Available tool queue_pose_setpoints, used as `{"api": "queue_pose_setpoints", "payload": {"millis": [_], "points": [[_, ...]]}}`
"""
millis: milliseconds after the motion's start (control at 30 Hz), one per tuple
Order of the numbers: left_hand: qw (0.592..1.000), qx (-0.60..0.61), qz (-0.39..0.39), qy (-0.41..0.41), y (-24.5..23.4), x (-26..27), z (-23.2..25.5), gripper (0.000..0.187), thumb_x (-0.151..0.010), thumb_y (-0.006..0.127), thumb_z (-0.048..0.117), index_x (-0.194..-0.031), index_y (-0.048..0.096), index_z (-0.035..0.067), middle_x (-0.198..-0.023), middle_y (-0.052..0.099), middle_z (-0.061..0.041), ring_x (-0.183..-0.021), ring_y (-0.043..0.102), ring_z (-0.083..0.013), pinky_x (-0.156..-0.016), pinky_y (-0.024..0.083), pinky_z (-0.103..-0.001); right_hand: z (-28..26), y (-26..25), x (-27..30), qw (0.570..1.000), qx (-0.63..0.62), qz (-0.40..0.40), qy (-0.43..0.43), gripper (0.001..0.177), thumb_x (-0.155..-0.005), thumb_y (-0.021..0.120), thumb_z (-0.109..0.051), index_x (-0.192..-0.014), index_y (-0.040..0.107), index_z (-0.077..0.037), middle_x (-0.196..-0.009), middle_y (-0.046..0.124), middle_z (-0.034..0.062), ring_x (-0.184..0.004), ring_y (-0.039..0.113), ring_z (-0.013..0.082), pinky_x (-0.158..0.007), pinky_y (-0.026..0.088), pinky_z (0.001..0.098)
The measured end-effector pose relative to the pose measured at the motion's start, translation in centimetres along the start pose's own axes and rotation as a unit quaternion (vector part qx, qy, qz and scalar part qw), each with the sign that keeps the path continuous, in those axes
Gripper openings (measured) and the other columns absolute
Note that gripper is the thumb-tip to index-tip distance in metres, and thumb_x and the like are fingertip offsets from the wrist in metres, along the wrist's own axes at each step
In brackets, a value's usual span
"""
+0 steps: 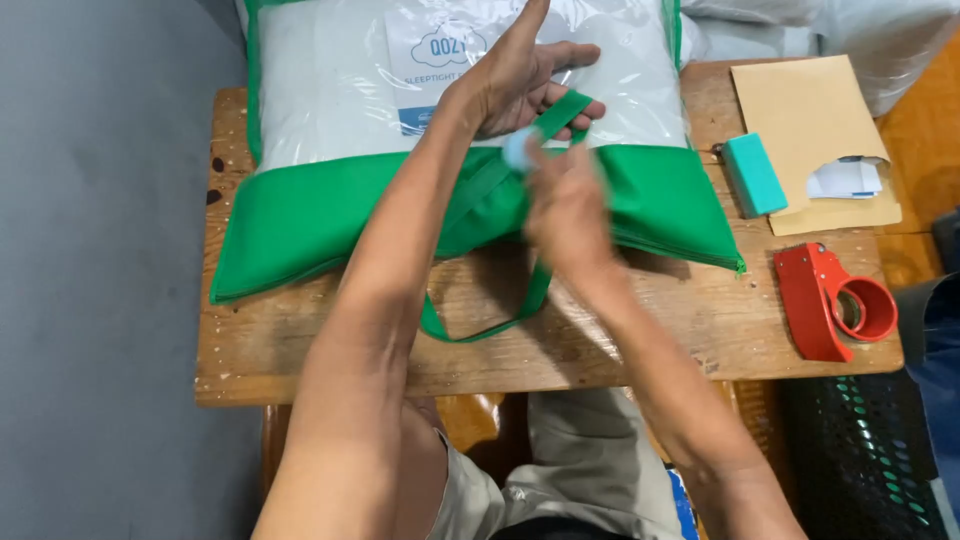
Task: A person is cleaning or prepping the surface of a green bag containing a pillow by rubbing it with a blue sponge.
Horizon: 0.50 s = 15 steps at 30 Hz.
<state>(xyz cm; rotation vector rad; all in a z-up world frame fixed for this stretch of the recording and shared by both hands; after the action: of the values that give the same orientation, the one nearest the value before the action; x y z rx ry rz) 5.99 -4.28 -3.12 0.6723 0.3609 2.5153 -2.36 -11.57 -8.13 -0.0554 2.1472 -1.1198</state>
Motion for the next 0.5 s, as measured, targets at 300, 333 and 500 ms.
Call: {"api": "queue_pose_setpoints", "payload": {"millis": [300, 333, 500], "points": [[1.0, -0.016, 0.026, 0.001, 0.0, -0.1, -0.3, 0.117, -0.065, 0.021, 0.069, -0.162, 0.024, 0.004, -0.099, 0.072, -0.028, -0.071, 0.066, -0.0256, -0.056, 0.052, -0.032, -3.2, -3.1, 0.7, 0.998, -0.039, 0.046, -0.009, 0.043, -0.101, 0.055, 0.004, -0.142, 0.06, -0.009, -0.092, 0.047, 0.016, -0.073, 0.051, 0.0344, -0.063, 0.044, 0.0477], [1.0, -0.012, 0.029, -0.001, -0.4, -0.3, -0.6, 0.117, -0.065, 0.021, 0.069, -0.162, 0.024, 0.004, -0.099, 0.072, -0.028, -0.071, 0.066, -0.0256, -0.056, 0.052, -0.032, -3.7, -2.7, 0.9, 0.998, -0.041, 0.041, -0.009, 0.043, -0.101, 0.055, 0.004, -0.142, 0.06, -0.009, -0.092, 0.047, 0.016, -0.073, 0.051, 0.0344, -0.063, 0.044, 0.0477], [0.999, -0.029, 0.038, -0.017, -0.5, -0.1, -0.5, 0.115, -0.066, 0.011, 0.068, -0.164, 0.025, 0.01, -0.101, 0.074, -0.024, -0.078, 0.07, -0.0241, -0.062, 0.058, -0.031, -8.5, 2.2, 4.7, 0.984, -0.149, -0.095, 0.034, 0.066, -0.097, 0.054, 0.003, -0.157, 0.044, -0.022, -0.097, 0.035, 0.0089, -0.08, 0.054, 0.0288, -0.068, 0.044, 0.0435]]}}
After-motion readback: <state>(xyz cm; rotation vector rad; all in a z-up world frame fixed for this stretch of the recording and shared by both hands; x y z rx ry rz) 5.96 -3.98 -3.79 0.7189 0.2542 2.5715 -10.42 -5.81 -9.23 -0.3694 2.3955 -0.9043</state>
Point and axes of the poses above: each hand's wrist, its own x-axis away from the middle knuckle, its own y-axis out of the palm, z = x × y, the point moved 8 cm from there along -x, towards the middle knuckle
